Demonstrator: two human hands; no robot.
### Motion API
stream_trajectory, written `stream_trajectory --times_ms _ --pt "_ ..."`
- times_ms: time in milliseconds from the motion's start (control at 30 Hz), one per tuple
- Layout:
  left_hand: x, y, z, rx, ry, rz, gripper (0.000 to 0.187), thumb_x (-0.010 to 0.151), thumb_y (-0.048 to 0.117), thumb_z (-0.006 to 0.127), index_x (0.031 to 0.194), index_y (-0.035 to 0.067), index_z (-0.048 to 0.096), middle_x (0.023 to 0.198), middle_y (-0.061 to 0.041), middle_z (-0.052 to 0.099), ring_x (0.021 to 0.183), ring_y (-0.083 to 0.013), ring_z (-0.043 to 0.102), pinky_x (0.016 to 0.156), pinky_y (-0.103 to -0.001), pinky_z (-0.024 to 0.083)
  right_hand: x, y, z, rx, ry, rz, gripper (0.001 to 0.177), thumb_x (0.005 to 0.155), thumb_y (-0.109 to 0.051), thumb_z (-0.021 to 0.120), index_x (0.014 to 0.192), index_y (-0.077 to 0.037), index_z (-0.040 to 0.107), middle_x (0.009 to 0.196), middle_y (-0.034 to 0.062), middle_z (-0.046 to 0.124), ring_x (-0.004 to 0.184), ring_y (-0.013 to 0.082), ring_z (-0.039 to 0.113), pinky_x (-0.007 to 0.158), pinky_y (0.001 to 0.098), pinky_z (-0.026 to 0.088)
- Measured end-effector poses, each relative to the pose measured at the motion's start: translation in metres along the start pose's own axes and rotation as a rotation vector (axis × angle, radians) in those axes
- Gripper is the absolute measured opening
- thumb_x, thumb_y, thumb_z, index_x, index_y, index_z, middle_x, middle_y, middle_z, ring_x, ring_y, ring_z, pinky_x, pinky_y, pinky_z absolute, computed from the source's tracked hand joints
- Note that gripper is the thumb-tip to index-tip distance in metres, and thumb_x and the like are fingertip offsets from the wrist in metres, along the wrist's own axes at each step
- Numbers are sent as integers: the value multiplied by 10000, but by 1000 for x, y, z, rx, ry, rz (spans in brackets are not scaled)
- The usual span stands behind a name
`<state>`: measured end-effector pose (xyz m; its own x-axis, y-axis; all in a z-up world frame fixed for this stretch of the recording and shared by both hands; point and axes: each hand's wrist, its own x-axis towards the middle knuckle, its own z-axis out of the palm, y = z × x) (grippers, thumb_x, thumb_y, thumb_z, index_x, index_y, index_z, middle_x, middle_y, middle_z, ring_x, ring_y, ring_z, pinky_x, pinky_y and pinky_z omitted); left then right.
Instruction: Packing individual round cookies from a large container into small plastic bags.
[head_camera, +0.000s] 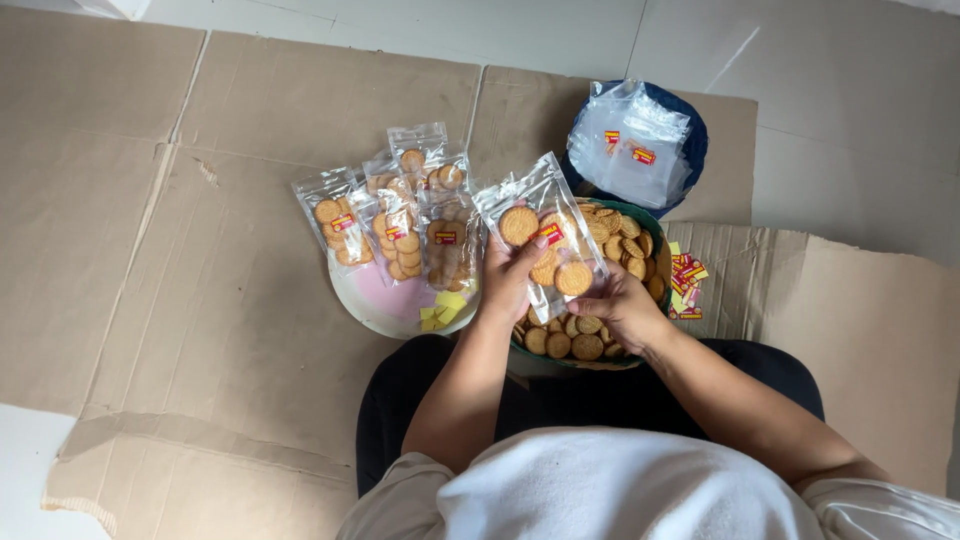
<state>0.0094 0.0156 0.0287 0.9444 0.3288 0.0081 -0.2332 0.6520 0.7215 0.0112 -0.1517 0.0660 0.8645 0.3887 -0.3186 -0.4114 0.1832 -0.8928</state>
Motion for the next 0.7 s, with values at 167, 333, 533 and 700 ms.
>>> stream_trajectory --times_ms 167,333,533,700 --pt "-8 -8 -3 70 16 -3 625 815 -7 816 1345 49 489 1333 -167 644 1245 -283 599 1071 -475 490 3 34 -10 101 42 -28 337 730 113 834 975 -12 639 755 86 716 639 146 687 509 192 518" --pt "-15 -23 -5 107 25 4 642 811 -9 821 1352 51 481 1328 -148 640 1246 -269 588 1078 -478 487 7 54 -32 115 60 -25 178 816 15 826 826 -16 651 669 139 708 539 172 694 438 199 502" --pt "-26 -30 4 140 -35 1 737 734 -57 850 1360 72 483 1213 -125 664 1154 -225 619 999 -424 541 16 54 -44 75 64 -59 157 832 -60 843 862 -6 699 719 109 711 646 197 737 568 255 608" --pt "-25 -52 -20 79 35 -10 509 828 43 816 1273 64 569 1139 -79 688 1055 -169 654 912 -373 587 18 53 -49 6 33 -120 192 823 -40 854 892 37 692 693 99 665 618 183 716 532 251 606"
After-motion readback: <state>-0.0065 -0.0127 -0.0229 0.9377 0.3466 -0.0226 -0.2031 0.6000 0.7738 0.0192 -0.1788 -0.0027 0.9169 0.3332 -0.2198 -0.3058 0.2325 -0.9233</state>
